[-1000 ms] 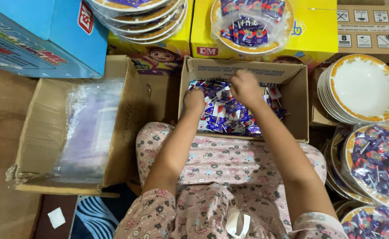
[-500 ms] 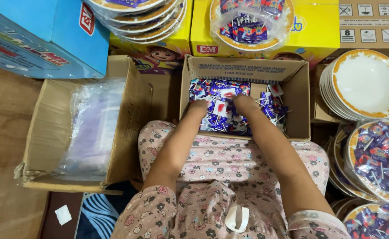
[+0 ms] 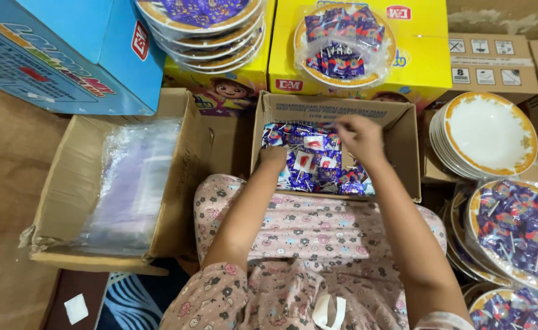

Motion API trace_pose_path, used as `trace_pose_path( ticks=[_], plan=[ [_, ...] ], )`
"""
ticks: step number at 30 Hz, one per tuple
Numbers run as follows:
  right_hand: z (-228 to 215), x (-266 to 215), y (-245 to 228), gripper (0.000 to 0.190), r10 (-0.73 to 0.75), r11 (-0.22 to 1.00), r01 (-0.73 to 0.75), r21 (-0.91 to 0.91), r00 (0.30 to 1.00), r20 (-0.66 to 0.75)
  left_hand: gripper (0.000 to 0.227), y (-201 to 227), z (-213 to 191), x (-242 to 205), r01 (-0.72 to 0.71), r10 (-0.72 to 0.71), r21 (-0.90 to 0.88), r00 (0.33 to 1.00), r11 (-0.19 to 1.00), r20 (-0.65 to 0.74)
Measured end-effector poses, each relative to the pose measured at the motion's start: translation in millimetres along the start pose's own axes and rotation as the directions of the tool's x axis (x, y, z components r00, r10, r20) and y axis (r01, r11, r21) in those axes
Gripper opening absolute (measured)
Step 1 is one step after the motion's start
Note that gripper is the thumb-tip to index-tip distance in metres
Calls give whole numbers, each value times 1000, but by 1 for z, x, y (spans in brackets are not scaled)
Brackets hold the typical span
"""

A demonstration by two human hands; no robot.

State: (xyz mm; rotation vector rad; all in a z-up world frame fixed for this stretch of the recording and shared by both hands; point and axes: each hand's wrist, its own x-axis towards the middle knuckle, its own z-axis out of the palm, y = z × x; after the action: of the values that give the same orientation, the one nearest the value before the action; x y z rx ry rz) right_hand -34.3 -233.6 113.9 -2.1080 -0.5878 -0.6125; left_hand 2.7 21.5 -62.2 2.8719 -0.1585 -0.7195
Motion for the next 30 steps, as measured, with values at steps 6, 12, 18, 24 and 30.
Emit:
trace_pose_path(
  ticks=[6,12,18,24,30],
  plan=[
    [-77,56,-29,24,-268,956,217,-199,922,-279,15,42,-93,-88,-262,207,-142,927,955,-313],
    [-65,67,11,18,-465,756,242,-608,853,-239,14,57,-150,-125,-526,188,-341,715,779,-673],
    [-50,82,24,15,-461,547,145,-824,874,-152,16,68,-193,-146,-607,187,-272,584,747,-790],
    [-42,92,44,23,-515,349,160,-923,856,-46,22,75,-209,-150,-712,202,-145,380,687,-903],
    [-34,88,26,24,-523,274,171,-946,853,3,30,80,-218,-156,-723,224,-59,289,688,-931]
  ],
)
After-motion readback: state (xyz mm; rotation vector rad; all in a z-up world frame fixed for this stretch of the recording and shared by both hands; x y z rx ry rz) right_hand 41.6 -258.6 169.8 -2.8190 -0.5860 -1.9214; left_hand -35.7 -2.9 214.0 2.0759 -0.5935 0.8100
